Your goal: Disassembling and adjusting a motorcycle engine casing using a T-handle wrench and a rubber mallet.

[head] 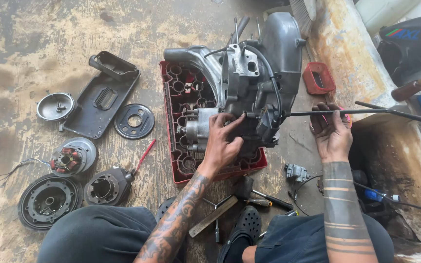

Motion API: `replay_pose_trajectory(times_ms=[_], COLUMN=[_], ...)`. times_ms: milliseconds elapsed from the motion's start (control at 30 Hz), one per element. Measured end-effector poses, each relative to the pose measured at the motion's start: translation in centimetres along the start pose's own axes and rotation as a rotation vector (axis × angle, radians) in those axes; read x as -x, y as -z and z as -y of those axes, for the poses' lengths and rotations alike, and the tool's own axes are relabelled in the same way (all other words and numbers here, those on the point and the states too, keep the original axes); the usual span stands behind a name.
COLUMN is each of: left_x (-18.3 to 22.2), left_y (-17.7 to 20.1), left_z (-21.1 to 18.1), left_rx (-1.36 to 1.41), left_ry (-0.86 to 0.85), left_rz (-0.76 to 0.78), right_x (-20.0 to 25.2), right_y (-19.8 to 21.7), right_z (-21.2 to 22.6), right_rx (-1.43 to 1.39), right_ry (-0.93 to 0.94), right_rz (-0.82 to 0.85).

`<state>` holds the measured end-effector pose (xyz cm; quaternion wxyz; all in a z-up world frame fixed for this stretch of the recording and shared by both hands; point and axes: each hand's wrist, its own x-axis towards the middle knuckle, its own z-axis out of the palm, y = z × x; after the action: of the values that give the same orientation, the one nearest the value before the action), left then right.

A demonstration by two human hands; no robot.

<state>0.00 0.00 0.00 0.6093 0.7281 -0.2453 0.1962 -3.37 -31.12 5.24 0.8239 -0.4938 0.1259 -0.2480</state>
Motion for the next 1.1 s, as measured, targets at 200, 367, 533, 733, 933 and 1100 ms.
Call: replay_pose_trajectory(times_ms=[200, 367, 533, 733, 933, 1100], left_x=[0.0, 0.6, 0.3, -0.1, 0.2, 0.1], left_y=[-0.4, -1.0, -0.1, 0.2, 0.1, 0.4], left_z=[0.9, 1.3, -0.4, -2.1, -2.0, -2.4], left_rx=[-0.014, -0.083, -0.042, -0.131, -0.190, -0.192], left_ry=[0.005, 0.035, 0.076, 0.160, 0.103, 0.098], left_rz=[-0.011, -0.112, -0.171, -0.131, -0.071, -0.058], right_x=[-1.5, -2.8, -1.6, -0.8, -1.1, -0.9], right_y=[1.1, 2.0, 0.4, 0.5, -0.4, -0.6], right_z=[-1.8, -3.0, -1.1, -0.1, -1.4, 0.1], right_rx=[0.063, 0.056, -0.025, -0.118, 0.149, -0.042], right_ry=[0.056, 0.046, -0.083, -0.148, 0.015, -0.063], right_rz=[-0.207, -0.269, -0.029, 0.014, -0.283, -0.083])
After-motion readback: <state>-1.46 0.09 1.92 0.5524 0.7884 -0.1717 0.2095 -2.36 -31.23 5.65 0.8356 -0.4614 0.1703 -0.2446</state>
